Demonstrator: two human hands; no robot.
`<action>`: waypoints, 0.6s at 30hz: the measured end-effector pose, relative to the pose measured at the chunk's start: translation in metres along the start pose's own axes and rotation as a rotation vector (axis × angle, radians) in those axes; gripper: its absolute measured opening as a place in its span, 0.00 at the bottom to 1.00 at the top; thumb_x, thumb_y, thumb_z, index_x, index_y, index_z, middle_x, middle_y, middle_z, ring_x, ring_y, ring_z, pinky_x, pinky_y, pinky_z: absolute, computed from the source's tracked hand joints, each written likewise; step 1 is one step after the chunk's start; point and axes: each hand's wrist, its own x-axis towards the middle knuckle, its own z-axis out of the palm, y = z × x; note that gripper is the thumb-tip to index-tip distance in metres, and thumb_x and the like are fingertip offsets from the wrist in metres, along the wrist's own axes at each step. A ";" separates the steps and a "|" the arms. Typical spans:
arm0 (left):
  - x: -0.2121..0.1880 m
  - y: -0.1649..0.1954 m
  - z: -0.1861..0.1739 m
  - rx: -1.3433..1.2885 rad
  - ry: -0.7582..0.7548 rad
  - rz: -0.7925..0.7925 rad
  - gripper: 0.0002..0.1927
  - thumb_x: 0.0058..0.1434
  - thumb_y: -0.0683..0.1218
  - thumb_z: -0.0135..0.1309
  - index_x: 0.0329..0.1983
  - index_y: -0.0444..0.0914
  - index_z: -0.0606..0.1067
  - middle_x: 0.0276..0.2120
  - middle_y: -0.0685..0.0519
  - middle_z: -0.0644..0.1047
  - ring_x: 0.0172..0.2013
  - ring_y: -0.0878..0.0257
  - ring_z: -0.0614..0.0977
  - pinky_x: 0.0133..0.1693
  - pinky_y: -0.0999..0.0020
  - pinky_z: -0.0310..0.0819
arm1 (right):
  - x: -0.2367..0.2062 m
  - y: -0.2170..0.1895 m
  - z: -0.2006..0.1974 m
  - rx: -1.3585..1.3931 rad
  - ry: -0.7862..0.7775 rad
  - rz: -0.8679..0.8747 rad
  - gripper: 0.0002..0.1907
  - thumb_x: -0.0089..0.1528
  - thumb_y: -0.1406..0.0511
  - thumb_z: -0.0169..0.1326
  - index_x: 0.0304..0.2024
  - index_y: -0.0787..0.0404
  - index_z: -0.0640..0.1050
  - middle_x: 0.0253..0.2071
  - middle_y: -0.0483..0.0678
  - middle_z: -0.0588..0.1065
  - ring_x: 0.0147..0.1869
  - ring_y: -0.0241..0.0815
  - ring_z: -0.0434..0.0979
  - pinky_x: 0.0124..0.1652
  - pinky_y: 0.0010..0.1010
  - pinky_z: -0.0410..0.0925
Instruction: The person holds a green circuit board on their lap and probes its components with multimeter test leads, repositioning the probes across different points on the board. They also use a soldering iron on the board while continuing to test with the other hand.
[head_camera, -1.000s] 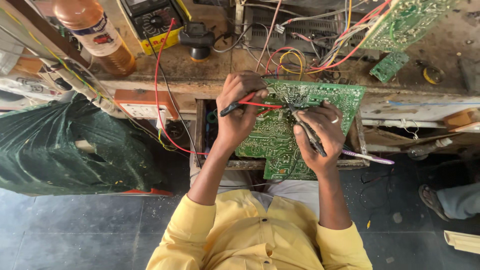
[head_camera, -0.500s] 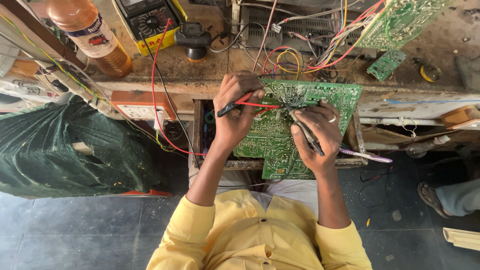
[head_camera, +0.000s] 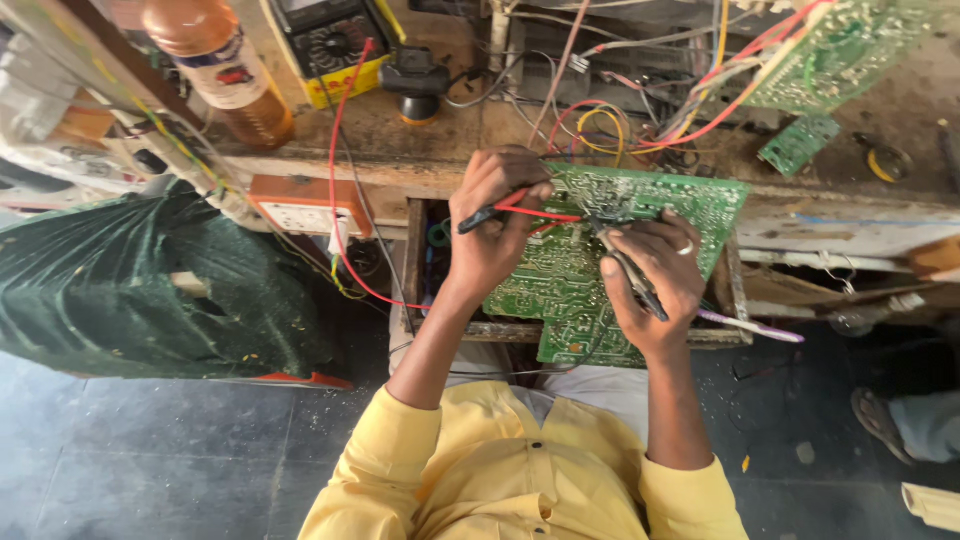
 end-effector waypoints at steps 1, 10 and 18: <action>0.000 0.001 -0.001 -0.001 0.001 0.000 0.07 0.61 0.35 0.61 0.41 0.34 0.76 0.40 0.49 0.79 0.49 0.52 0.80 0.55 0.59 0.74 | 0.001 -0.001 0.000 -0.001 0.001 0.000 0.09 0.66 0.67 0.59 0.48 0.65 0.80 0.46 0.52 0.81 0.54 0.51 0.80 0.69 0.48 0.61; 0.001 0.001 -0.005 -0.008 -0.003 0.006 0.07 0.62 0.35 0.59 0.41 0.35 0.76 0.41 0.50 0.80 0.50 0.52 0.80 0.56 0.59 0.74 | 0.002 -0.004 0.002 0.000 0.009 0.001 0.10 0.66 0.67 0.60 0.48 0.65 0.80 0.46 0.51 0.81 0.54 0.51 0.80 0.70 0.49 0.62; 0.001 0.001 -0.007 -0.002 -0.017 -0.001 0.06 0.61 0.34 0.59 0.40 0.35 0.76 0.42 0.49 0.80 0.51 0.52 0.80 0.56 0.60 0.74 | 0.001 -0.005 0.003 -0.019 0.004 0.016 0.10 0.66 0.66 0.59 0.48 0.65 0.81 0.45 0.51 0.81 0.54 0.50 0.80 0.70 0.48 0.61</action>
